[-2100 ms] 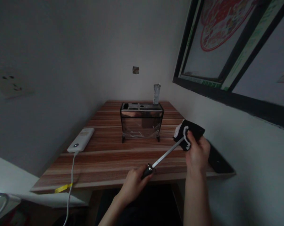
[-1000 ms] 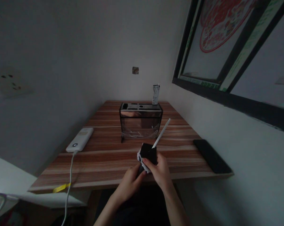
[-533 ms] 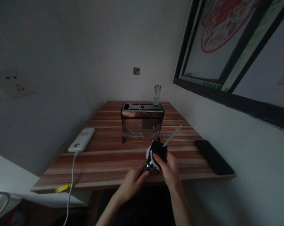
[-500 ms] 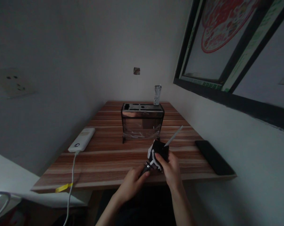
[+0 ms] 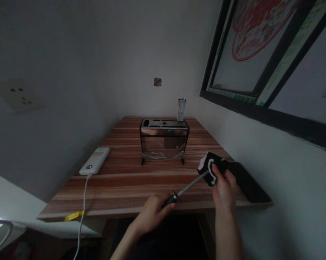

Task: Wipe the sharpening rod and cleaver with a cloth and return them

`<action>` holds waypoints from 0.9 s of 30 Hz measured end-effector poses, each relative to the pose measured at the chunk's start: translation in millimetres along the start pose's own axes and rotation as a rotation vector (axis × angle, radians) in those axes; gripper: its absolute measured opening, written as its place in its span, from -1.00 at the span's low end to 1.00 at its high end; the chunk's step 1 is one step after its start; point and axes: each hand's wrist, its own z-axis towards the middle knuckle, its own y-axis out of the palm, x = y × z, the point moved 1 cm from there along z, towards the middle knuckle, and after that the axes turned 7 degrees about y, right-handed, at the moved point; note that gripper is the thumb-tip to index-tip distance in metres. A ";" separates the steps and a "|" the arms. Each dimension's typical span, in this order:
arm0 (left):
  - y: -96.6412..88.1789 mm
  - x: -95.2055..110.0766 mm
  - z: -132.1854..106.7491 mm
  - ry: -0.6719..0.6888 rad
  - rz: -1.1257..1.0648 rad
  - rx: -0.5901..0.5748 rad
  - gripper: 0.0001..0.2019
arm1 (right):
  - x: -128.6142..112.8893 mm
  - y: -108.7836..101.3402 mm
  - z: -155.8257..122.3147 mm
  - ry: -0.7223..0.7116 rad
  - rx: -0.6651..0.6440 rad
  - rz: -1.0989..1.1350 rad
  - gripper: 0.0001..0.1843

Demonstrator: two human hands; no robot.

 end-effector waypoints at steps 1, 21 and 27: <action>-0.2 0.2 -0.3 0.000 0.005 -0.006 -0.70 | -3.0 -0.9 3.7 -0.022 0.031 0.027 -0.67; 13.9 -16.2 0.2 -0.079 -0.131 0.219 -0.71 | 45.8 33.1 -75.7 0.159 -0.406 -0.417 -0.58; 17.8 -21.8 0.2 -0.088 -0.162 0.248 -0.72 | 45.8 40.9 -80.7 0.168 -0.493 -0.419 -0.60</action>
